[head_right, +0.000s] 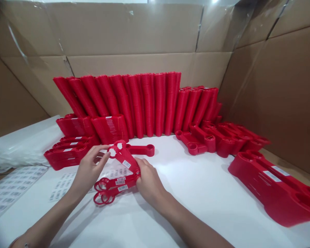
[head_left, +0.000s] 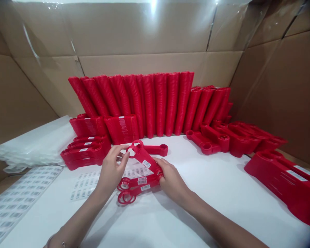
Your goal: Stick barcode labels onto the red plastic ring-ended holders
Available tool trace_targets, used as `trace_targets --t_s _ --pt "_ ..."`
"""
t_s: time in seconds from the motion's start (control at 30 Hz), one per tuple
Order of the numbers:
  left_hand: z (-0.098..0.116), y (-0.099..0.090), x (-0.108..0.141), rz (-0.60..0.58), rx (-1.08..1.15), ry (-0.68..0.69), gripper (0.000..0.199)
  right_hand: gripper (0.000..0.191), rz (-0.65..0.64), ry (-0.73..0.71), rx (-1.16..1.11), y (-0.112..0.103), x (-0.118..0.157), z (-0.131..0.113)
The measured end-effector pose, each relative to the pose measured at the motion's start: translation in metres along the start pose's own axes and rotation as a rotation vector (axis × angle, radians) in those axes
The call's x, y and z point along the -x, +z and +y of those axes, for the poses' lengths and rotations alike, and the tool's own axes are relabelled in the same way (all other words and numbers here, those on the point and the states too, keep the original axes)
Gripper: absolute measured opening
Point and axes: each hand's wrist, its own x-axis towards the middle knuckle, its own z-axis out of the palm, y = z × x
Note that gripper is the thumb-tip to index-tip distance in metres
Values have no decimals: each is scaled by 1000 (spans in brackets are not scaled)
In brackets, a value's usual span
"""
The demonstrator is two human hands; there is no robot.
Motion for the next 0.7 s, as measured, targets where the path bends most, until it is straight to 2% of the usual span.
trace_targets --t_s 0.17,0.27,0.33,0.4,0.5,0.57,0.63,0.7 --pt "-2 -2 2 -17 23 63 25 59 25 -11 -11 -3 -1 2" --pt "-1 -1 6 -94 -31 166 32 59 65 -20 -42 -5 -3 3" --pt "0 -2 10 -227 -95 211 42 60 83 -16 -39 -7 -4 4" --pt "2 -6 14 -401 -142 189 50 60 90 -12 -13 -8 -5 5" --pt "6 -22 14 -619 -199 120 52 59 59 -28 9 -7 -4 6" --pt "3 -36 7 -697 -227 105 48 60 21 -31 4 -6 -3 6" --pt "-7 -48 -3 -700 -231 60 44 63 -13 -15 -1 -4 -2 6" --pt "-22 -52 -12 -582 -293 -49 37 66 -35 2 0 -2 -1 5"
